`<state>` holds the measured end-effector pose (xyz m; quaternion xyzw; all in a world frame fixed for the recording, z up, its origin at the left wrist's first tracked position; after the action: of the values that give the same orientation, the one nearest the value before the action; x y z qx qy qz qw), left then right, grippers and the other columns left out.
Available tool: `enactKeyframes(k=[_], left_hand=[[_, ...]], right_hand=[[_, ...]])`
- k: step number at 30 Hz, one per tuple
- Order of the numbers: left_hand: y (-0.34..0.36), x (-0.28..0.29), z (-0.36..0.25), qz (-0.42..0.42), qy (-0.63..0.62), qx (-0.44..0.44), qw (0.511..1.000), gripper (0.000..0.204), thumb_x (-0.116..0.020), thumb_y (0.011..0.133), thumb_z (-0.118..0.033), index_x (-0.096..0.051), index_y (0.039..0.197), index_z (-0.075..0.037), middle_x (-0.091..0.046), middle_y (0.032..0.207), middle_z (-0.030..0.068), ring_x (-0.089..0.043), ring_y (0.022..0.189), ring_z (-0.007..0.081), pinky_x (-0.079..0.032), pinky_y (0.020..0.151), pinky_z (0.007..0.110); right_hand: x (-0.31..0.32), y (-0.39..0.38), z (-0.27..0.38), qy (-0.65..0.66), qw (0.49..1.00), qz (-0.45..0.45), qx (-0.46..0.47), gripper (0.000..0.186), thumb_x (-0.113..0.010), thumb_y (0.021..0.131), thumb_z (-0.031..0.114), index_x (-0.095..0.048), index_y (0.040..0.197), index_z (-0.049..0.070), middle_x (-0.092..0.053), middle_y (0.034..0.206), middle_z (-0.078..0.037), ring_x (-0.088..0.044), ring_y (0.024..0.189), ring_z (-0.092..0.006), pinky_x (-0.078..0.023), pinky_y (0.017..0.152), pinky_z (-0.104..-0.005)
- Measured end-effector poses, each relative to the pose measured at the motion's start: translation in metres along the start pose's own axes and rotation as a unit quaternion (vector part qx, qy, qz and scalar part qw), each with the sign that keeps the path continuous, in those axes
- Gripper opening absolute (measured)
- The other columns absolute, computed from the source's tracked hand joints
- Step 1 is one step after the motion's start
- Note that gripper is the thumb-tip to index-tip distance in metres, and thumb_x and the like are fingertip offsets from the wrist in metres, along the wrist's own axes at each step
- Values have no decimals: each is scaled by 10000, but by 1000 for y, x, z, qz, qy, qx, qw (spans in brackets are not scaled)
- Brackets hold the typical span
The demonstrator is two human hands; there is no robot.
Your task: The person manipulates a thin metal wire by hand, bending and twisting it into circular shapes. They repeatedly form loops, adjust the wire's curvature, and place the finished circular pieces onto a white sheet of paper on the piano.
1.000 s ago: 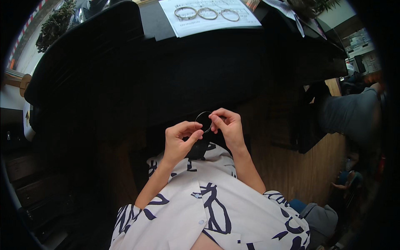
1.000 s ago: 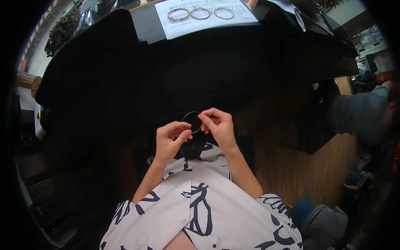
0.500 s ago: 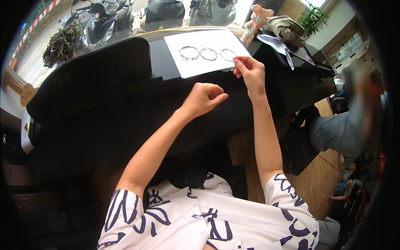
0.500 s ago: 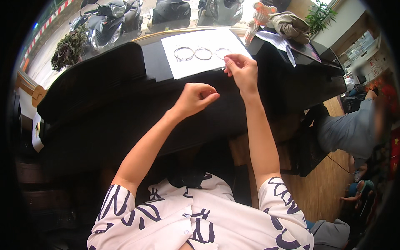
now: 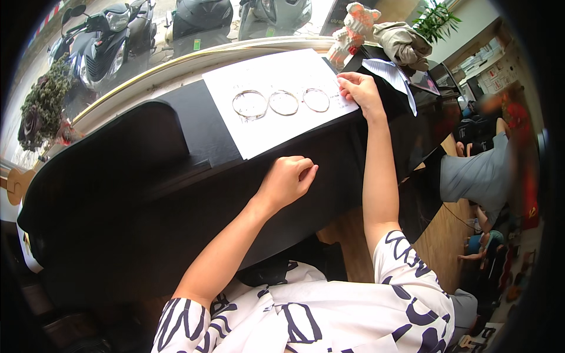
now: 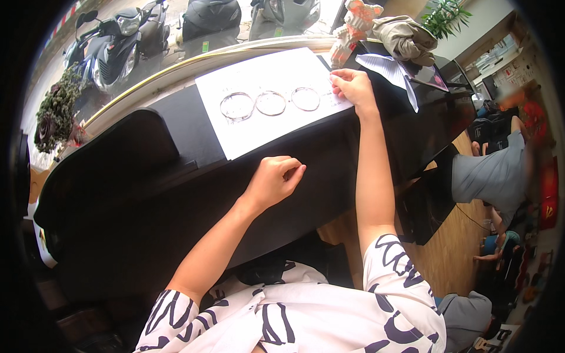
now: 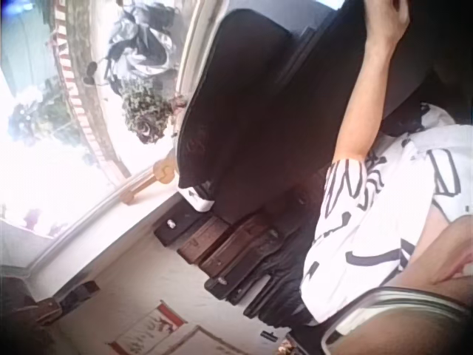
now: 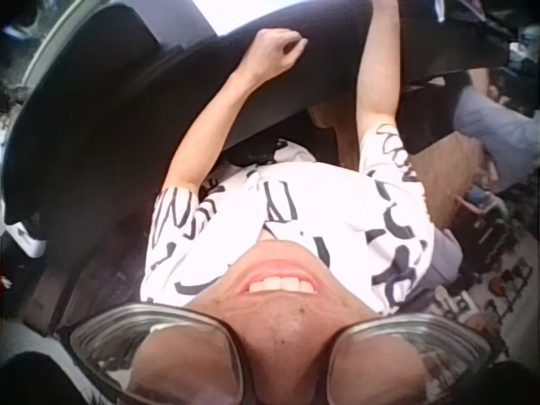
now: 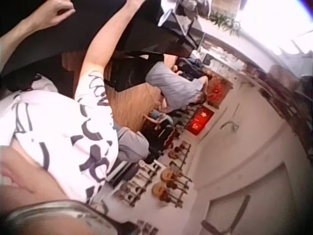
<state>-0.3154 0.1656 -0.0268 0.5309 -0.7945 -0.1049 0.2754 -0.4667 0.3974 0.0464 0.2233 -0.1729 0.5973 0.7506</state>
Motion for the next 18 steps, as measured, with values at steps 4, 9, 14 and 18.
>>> enactKeyframes(k=[4, 9, 14, 18], left_hand=[[1, 3, 2, -16, -13, 14, 1000, 135, -683, 880, -49, -665, 783, 43, -605, 632, 132, -579, 513, 223, -455, 513, 312], [3, 4, 1, -25, -12, 7, 1000, 136, -683, 882, -41, -662, 778, 43, -601, 619, 125, -567, 495, 186, -440, 496, 293], [1, 8, 0, -46, -20, 27, 998, 143, -681, 874, -48, -650, 764, 38, -609, 632, 143, -585, 513, 225, -451, 506, 325], [3, 5, -3, -53, -12, 14, 998, 147, -690, 858, -50, -642, 751, 37, -594, 615, 152, -583, 508, 228, -443, 494, 329]], right_hand=[[-3, -12, 12, -76, 993, -87, 25, 203, -705, 882, 115, -737, 1036, -14, -717, 776, -60, -660, 614, -93, -508, 564, -227], [5, -47, 27, -97, 971, -159, 151, 157, -682, 895, 96, -732, 1000, -9, -699, 753, -49, -602, 546, -74, -478, 525, -230], [-28, -166, 9, 63, 976, -111, 175, 67, -660, 866, 40, -702, 867, -13, -659, 693, -70, -550, 536, -72, -424, 507, -243], [-88, -238, 7, -54, 976, -1, 213, 52, -675, 809, 69, -648, 782, 34, -618, 643, -89, -592, 531, -198, -450, 507, -334]])
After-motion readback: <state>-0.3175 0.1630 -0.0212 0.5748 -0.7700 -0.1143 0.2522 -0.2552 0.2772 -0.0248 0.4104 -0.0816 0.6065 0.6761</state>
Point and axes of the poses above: each hand's wrist, its own y-axis towards the middle knuckle, its own x-axis out of the back of the hand, z = x × y, the point moved 8 cm from there along y, towards the middle knuckle
